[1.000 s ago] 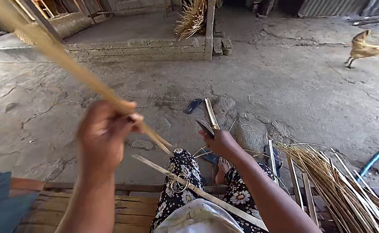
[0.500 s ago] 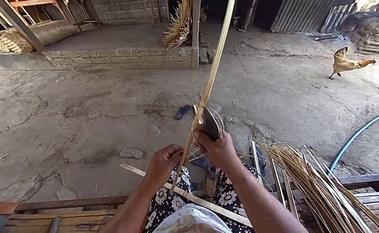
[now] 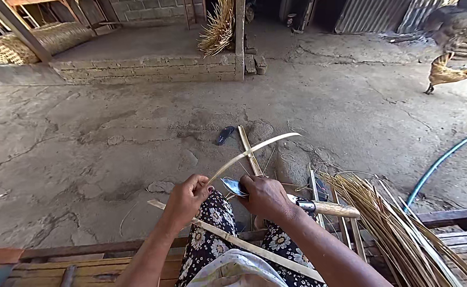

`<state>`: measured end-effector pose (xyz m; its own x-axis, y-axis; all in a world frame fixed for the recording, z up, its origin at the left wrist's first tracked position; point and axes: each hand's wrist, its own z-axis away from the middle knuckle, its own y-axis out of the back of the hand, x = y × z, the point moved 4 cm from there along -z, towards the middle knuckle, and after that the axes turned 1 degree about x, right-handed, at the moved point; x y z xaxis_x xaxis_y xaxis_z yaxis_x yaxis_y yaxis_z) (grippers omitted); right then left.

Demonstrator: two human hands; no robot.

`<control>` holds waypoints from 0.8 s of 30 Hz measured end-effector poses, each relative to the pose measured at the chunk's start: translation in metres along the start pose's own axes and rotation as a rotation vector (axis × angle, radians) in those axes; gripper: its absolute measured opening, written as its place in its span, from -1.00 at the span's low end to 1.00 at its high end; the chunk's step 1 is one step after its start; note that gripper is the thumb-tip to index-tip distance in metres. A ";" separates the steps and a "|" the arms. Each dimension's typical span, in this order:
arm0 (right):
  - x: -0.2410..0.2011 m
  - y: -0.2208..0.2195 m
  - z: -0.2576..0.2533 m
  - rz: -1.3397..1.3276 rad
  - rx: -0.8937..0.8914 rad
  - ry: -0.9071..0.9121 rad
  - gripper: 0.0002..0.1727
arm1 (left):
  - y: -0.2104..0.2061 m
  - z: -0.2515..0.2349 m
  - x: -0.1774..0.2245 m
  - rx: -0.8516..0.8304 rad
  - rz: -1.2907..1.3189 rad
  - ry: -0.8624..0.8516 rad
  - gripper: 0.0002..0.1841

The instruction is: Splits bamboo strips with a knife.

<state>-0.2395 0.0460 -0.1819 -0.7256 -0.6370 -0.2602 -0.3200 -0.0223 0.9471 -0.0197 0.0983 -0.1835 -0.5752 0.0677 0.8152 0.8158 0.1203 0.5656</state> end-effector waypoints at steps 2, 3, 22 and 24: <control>-0.001 -0.003 -0.002 0.006 0.010 0.021 -0.62 | -0.003 0.001 0.003 -0.009 -0.088 0.001 -0.70; -0.002 -0.004 -0.002 0.010 0.019 0.032 -0.63 | -0.005 0.002 0.004 -0.001 -0.109 -0.002 -0.72; 0.012 -0.080 -0.022 -0.129 -0.320 -0.349 -0.63 | -0.041 0.026 -0.026 -0.293 -0.266 0.177 -0.68; 0.009 -0.091 -0.020 -0.135 -0.365 -0.339 -0.64 | -0.046 0.039 -0.036 -0.279 -0.208 0.191 -0.70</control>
<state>-0.2044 0.0267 -0.2667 -0.8686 -0.3258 -0.3733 -0.2347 -0.3929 0.8891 -0.0388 0.1290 -0.2440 -0.7298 -0.1184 0.6733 0.6831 -0.1640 0.7117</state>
